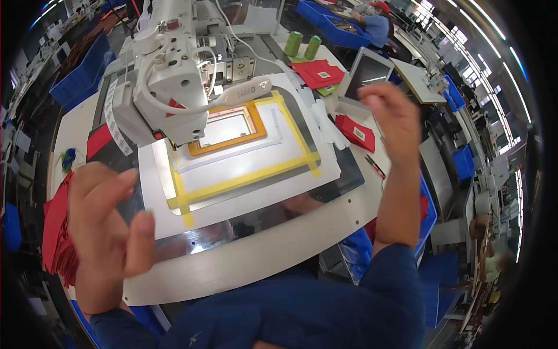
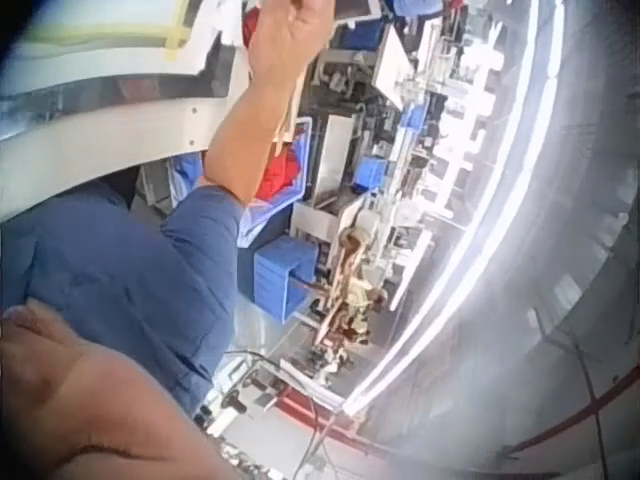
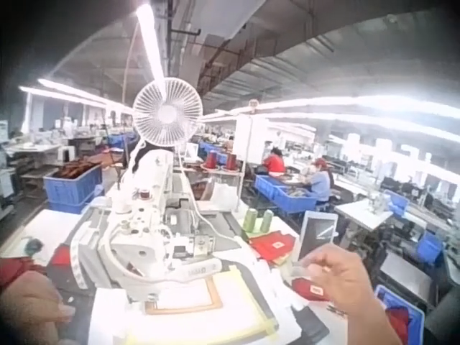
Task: Sewing labels onto red fabric pieces using an industrial sewing machine.
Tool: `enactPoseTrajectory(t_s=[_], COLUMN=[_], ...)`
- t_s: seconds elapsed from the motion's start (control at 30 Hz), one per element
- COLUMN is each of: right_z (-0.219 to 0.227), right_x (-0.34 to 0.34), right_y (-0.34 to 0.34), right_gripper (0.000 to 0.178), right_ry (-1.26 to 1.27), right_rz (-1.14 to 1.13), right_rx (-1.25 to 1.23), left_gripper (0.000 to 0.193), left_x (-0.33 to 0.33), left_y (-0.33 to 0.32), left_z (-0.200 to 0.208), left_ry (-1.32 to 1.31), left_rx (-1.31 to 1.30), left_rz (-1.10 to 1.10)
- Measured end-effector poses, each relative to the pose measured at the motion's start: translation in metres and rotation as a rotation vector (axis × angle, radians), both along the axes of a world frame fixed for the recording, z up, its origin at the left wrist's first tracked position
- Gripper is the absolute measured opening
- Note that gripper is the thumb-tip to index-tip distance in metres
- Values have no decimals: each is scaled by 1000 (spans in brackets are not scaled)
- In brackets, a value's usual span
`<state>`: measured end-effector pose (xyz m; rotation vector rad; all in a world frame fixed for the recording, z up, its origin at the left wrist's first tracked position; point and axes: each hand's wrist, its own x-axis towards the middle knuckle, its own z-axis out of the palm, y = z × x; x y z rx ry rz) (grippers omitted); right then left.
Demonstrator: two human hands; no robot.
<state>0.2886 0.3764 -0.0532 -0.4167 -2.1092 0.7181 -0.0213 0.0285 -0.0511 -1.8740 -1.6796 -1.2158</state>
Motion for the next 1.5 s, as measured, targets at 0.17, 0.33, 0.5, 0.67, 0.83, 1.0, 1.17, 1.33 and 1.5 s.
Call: enactPoseTrajectory(t_s=[0.17, 0.33, 0.5, 0.67, 0.83, 1.0, 1.17, 1.33, 1.5], right_z=[-179, -194, -208, -174, -163, -170, -135, -89, -87], right_x=[18, 19, 27, 7, -1, -2, -29, -94, -137], right_y=[111, 112, 120, 100, 107, 119, 92, 18, -14], right_gripper=[35, 33, 30, 28, 28, 27, 24, 23, 24], right_ry=[-486, -471, -440, -355, -423, -393, -398, -544, -499], right_rz=[-584, -633, -656, -586, -506, -569, -504, 19, 383], right_rx=[18, -156, -62, -215, -294, -203, -207, -244, -404], left_gripper=[20, 20, 24, 28, 27, 25, 26, 32, 42], left_x=[5, 34, 41, 28, 27, 26, 27, 29, 27], left_y=[79, 118, 113, 111, 113, 112, 113, 111, 108], left_z=[-111, -176, -188, -188, -191, -194, -197, -194, -182], left_ry=[-133, -82, 30, -30, -32, -51, -60, 67, 122], left_rx=[-400, -475, -353, -391, -411, -393, -392, -489, -510], left_rz=[-124, -203, -418, -439, -454, -443, -425, -472, -481])
